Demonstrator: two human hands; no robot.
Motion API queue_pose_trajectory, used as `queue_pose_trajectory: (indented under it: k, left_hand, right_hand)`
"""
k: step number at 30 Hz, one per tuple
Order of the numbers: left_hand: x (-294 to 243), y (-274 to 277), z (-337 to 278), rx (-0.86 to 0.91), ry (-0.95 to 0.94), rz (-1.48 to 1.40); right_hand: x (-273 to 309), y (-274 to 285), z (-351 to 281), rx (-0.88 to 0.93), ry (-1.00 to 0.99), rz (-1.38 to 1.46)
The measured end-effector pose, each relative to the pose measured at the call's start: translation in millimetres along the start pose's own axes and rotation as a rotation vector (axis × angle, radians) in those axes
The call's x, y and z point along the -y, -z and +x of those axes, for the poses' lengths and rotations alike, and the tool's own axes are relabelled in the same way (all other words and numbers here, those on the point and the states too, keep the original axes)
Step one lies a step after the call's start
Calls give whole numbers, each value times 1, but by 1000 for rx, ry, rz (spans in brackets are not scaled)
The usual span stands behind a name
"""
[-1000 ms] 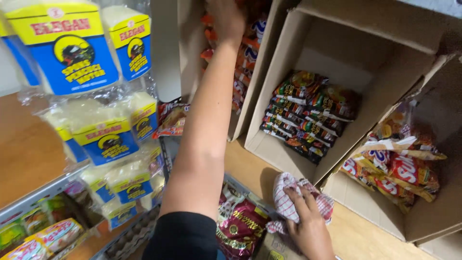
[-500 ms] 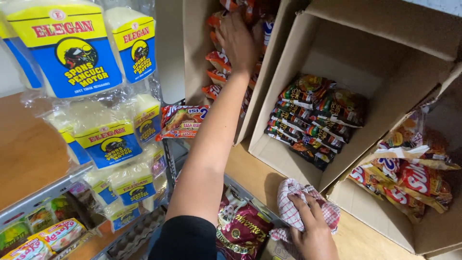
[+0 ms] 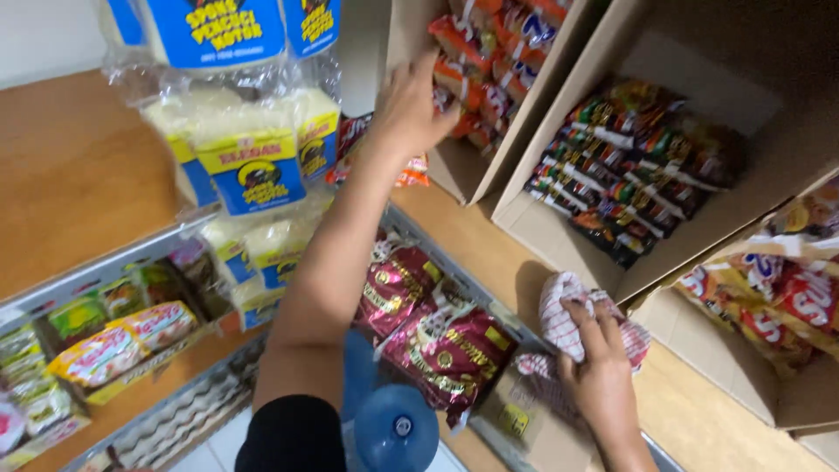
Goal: Organizing snack products and cleaning shelves in a store backroom.
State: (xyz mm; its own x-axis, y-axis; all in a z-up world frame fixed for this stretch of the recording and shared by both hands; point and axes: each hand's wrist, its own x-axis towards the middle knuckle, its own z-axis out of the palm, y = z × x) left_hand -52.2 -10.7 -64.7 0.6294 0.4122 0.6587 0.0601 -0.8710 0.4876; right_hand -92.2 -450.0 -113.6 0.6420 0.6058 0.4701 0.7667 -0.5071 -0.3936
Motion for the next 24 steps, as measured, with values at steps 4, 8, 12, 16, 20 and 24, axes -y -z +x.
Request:
queue_pose_trajectory:
  k: [4,8,12,16,20,24]
  left_hand:
    - [-21,39,-60,231,241,197]
    - [22,19,-86,334,225,365]
    - [29,21,-94,231,81,258]
    - [0,35,-116,220,-54,182]
    - [-50,58,-159,122,-121,104]
    - [-122,69,-214,-118,-374,34]
  right_hand:
    - [5,1,1,-18,41,-23]
    - [7,1,-1,-21,55,-40]
    - [4,2,-2,-57,95,-43]
    - [1,5,-4,-42,54,8]
    - [-23,0,-5,-142,103,95]
    - [41,12,5,-245,327,412]
